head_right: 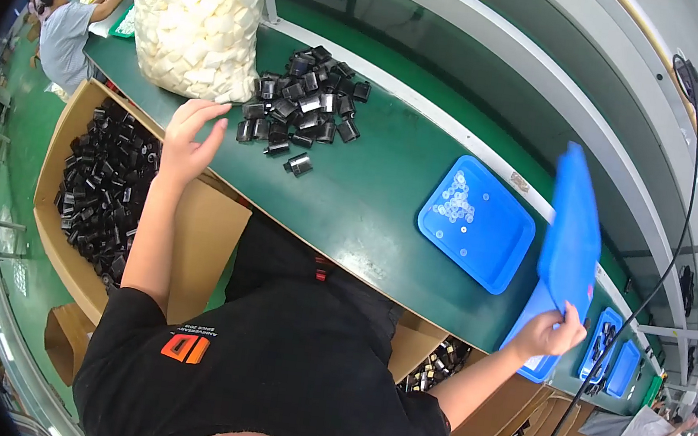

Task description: The person assembles an electronic device by hand, taking small plastic components and internal modules from a cardboard box and a blue tray and fitting them into a plastic casing.

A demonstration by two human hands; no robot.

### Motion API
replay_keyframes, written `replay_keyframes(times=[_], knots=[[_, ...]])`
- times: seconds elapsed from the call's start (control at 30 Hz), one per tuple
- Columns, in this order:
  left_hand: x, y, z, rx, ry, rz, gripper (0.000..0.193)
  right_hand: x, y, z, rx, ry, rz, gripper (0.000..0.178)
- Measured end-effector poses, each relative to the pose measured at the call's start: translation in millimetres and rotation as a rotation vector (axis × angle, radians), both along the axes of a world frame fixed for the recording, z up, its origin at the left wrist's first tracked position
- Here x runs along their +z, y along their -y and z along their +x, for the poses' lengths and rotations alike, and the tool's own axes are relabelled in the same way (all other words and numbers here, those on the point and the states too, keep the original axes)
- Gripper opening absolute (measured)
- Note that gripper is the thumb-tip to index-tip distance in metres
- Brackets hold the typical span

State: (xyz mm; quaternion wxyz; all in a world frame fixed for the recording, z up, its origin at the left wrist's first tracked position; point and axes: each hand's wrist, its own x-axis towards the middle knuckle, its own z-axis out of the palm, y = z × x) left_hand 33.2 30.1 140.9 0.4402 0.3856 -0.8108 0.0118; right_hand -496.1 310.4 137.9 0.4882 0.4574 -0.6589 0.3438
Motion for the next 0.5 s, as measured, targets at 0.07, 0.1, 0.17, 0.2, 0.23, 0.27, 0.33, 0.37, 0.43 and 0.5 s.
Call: replay_keyframes(times=[0.07, 0.1, 0.17, 0.2, 0.23, 0.27, 0.33, 0.37, 0.43, 0.5], knots=[[-2.9, -10.4, -16.7, -0.044, -0.081, 0.183, 0.038, 0.2, 24.1, 14.6, 0.196, 0.046, 0.012, 0.030], [-8.4, -16.5, -25.7, -0.064, -0.116, 0.267, 0.048, 3.6, 37.3, 24.0, 0.299, 0.075, 0.026, 0.029], [-29.0, -29.3, -40.1, -0.012, -0.074, 0.412, 0.072, 13.8, 64.5, 43.6, 0.437, 0.077, 0.141, 0.020], [-42.8, -34.8, -43.4, 0.074, 0.017, 0.554, 0.094, 14.8, 79.7, 51.4, 0.511, 0.079, 0.215, 0.016], [-63.6, -34.5, -42.2, 0.125, 0.105, 0.596, 0.109, 17.5, 96.3, 59.8, 0.556, 0.049, 0.267, 0.014], [-77.1, -35.0, -44.8, 0.147, 0.151, 0.659, 0.116, 10.8, 110.7, 64.0, 0.601, 0.029, 0.283, 0.013], [-91.1, -39.2, -37.6, 0.186, 0.165, 0.728, 0.124, 22.0, 140.1, 91.2, 0.698, -0.062, 0.331, 0.014], [-94.3, -36.8, -38.5, 0.210, 0.203, 0.744, 0.128, 21.9, 149.1, 96.8, 0.726, -0.078, 0.360, 0.015], [-99.0, -32.0, -42.9, 0.227, 0.250, 0.765, 0.131, 21.6, 162.3, 107.1, 0.830, -0.049, 0.398, 0.015], [-100.9, -22.8, -57.1, 0.264, 0.269, 0.737, 0.134, 20.3, 164.6, 108.0, 0.836, -0.012, 0.412, 0.014]])
